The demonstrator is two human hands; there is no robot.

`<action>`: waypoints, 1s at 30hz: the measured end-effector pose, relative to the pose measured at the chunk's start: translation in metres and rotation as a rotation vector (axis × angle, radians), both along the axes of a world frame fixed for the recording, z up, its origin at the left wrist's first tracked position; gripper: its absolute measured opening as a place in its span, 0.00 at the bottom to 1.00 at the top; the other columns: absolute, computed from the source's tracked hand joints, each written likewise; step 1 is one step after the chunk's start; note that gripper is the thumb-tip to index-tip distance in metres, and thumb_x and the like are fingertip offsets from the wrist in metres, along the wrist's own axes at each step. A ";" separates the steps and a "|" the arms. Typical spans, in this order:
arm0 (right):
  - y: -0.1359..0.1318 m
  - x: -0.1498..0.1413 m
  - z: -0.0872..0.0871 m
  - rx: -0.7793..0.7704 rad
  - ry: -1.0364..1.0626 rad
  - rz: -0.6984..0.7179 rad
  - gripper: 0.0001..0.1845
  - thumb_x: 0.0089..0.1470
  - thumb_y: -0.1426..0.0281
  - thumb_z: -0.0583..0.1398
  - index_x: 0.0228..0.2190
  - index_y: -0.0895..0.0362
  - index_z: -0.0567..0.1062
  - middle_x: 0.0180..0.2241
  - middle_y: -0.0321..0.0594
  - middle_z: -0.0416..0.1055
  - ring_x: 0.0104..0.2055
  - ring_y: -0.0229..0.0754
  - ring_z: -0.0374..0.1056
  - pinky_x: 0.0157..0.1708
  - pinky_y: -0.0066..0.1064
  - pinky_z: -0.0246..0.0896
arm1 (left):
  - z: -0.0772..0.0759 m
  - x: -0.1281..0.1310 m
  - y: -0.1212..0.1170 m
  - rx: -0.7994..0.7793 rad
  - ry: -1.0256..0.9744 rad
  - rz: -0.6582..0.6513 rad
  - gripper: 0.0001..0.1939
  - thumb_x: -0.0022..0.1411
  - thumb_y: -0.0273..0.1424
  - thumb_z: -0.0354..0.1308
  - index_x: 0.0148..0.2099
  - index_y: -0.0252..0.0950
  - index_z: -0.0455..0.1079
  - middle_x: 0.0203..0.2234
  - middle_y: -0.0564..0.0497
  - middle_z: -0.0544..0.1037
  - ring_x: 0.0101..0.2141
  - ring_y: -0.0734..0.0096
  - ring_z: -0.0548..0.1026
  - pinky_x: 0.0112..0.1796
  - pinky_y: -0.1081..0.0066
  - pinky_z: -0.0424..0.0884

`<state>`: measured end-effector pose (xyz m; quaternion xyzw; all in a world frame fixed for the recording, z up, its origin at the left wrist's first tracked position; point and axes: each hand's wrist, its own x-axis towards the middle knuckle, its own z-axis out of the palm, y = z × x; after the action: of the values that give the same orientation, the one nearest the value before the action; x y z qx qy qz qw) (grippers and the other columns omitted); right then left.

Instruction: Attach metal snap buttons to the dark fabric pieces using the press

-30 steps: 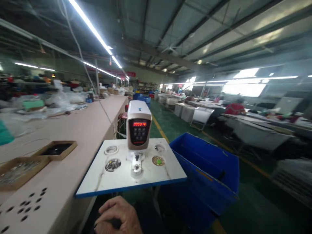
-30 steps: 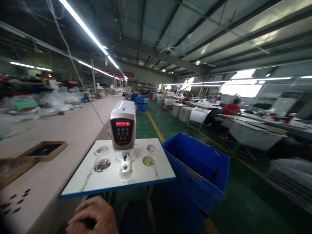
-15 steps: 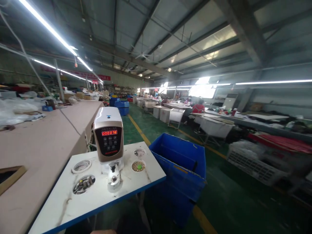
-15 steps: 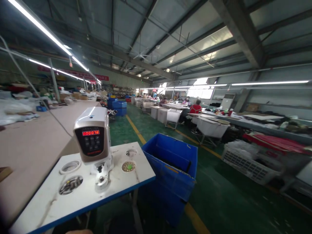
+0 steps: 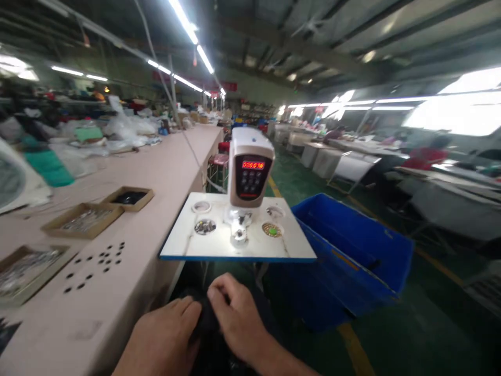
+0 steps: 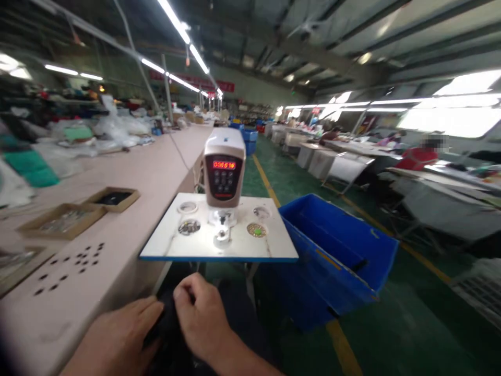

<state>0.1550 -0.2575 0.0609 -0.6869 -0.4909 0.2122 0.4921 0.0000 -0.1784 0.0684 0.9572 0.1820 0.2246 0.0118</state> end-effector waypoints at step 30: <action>-0.048 -0.019 -0.012 0.030 -0.037 0.116 0.05 0.65 0.70 0.56 0.38 0.53 0.74 0.30 0.33 0.75 0.30 0.35 0.71 0.31 0.26 0.61 | -0.002 -0.026 -0.034 0.006 -0.077 -0.150 0.08 0.66 0.28 0.51 0.42 0.34 0.70 0.24 0.52 0.73 0.25 0.64 0.68 0.25 0.63 0.59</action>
<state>0.1356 -0.3058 0.0493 -0.6535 -0.5419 0.2203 0.4803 -0.0261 -0.2122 0.0666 0.9588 0.1087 0.2603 0.0328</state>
